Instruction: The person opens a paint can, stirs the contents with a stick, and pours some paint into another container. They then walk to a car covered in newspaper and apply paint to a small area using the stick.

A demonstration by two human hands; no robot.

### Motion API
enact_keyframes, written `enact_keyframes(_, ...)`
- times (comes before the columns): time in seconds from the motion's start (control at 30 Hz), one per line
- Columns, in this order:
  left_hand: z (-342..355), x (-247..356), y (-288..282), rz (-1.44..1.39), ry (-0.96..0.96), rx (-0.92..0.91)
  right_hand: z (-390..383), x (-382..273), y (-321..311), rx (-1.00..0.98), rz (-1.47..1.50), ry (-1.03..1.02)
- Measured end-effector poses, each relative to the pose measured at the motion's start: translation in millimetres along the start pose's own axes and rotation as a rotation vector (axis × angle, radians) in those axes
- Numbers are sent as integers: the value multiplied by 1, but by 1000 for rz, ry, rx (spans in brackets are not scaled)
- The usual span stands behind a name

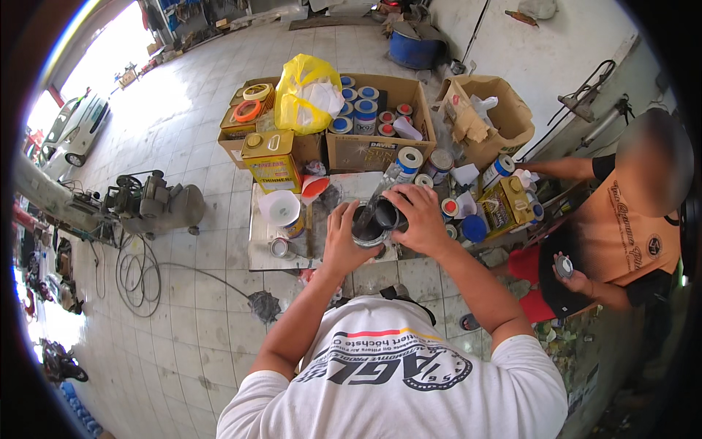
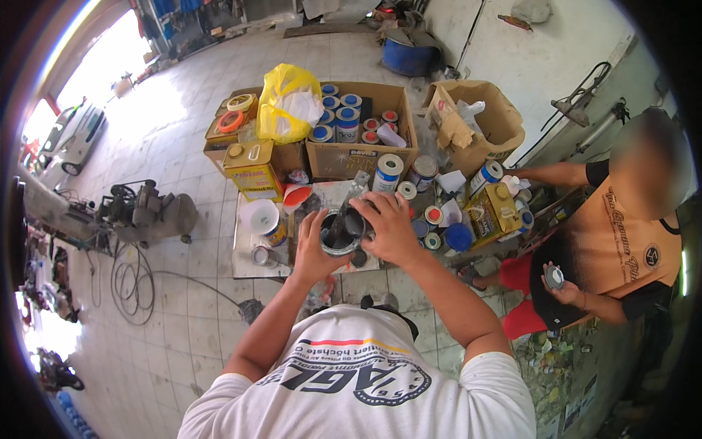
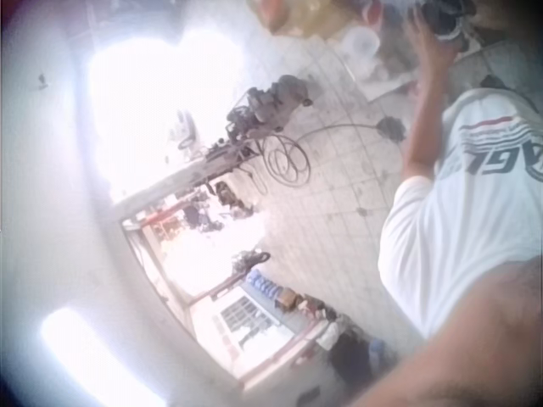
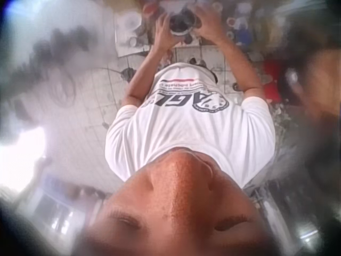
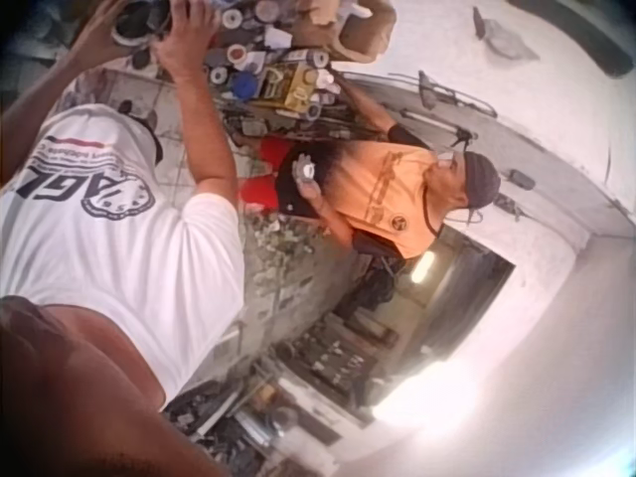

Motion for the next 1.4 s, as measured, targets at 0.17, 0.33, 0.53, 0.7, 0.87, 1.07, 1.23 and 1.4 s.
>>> enact_keyframes(0.17,-2,2,-3,-16,15,23,1,-3,-2,-16,-16,-5)
enact_keyframes(0.33,-1,4,-4,-19,23,37,1,-3,-1,-21,-17,-10)
enact_keyframes(0.53,-1,3,-3,-20,22,42,2,-1,0,-29,-8,2)
enact_keyframes(0.7,-1,2,-2,-19,15,39,3,1,3,-34,-29,-5)
enact_keyframes(0.87,-1,-1,-2,-39,-5,48,2,9,3,1,98,73)
enact_keyframes(1.07,-1,-2,1,-36,-8,37,1,13,1,10,114,103)
enact_keyframes(1.23,-1,-3,4,-44,-18,26,-1,15,3,32,128,108)
enact_keyframes(1.4,-2,-5,7,-26,-13,26,-6,21,9,5,107,114)
Point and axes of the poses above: each hand's wrist, its own z-axis towards the middle knuckle, its own y-axis out of the palm, x = y × z, the point moved 6 cm from there along z, towards the middle knuckle, and after that the axes turned 3 degrees about -z, right-handed, at the moved point
